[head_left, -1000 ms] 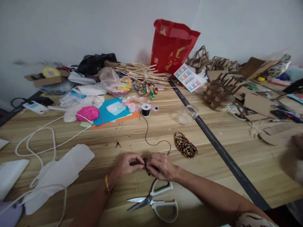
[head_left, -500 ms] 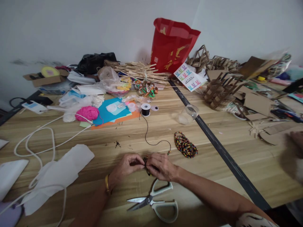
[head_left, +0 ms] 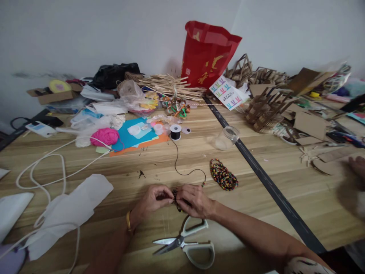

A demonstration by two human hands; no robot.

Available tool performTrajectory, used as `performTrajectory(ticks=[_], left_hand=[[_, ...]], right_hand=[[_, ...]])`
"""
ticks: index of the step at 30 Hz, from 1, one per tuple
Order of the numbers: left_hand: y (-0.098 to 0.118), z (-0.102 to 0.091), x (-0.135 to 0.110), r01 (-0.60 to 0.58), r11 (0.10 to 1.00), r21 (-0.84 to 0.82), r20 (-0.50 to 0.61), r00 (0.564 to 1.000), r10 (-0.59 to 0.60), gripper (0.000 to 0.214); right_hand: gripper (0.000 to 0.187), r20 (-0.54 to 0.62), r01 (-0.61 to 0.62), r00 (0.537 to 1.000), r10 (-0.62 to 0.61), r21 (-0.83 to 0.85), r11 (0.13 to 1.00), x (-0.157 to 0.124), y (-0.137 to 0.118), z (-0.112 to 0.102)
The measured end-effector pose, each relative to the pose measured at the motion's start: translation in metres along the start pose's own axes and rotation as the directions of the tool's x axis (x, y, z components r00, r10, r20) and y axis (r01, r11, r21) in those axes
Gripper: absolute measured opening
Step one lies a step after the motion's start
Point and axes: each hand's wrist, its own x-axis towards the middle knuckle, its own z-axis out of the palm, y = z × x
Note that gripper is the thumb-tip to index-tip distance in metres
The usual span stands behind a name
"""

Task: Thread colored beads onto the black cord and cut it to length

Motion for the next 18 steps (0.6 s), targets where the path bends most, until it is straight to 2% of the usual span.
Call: performTrajectory(ticks=[18], left_hand=[[0.0009, 0.0015, -0.0001, 0.007, 1.000, -0.019, -0.004, 1.000, -0.007, 0.010]], right_hand=[[0.005, 0.009, 0.008, 1.000, -0.009, 0.008, 1.000, -0.0011, 0.0009, 0.0013]])
